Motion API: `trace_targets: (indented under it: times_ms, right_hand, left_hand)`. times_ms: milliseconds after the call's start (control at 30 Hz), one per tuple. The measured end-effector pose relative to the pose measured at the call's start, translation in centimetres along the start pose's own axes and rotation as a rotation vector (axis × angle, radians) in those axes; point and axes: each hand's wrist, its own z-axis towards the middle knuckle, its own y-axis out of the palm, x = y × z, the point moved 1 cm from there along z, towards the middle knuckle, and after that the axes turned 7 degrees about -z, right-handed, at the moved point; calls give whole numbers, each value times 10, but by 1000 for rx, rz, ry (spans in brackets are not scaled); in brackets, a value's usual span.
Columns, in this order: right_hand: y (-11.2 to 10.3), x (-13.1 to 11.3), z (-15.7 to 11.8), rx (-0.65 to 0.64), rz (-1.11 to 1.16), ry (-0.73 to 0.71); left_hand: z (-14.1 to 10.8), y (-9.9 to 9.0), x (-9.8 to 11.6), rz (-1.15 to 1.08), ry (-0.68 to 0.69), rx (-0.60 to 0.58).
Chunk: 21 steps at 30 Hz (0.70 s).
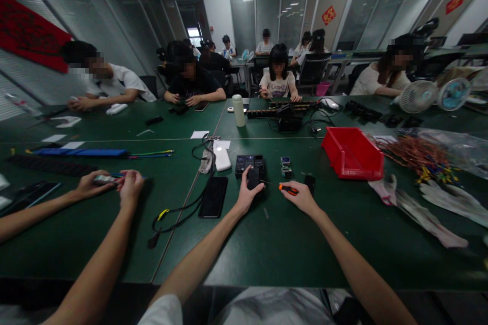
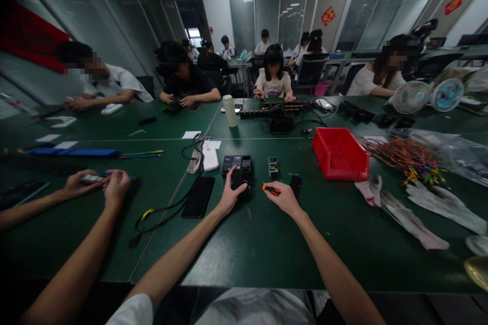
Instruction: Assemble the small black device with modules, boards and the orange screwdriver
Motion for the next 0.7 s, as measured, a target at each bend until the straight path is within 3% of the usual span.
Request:
trace_targets:
  times_ms: [333,700]
  right_hand:
    - [-6,-1,1,73,-11,-63]
    - [0,9,4,257,423,243]
  left_hand:
    - [-1,-2,-7,93,23,27]
    - [-1,-2,-9,108,28,14]
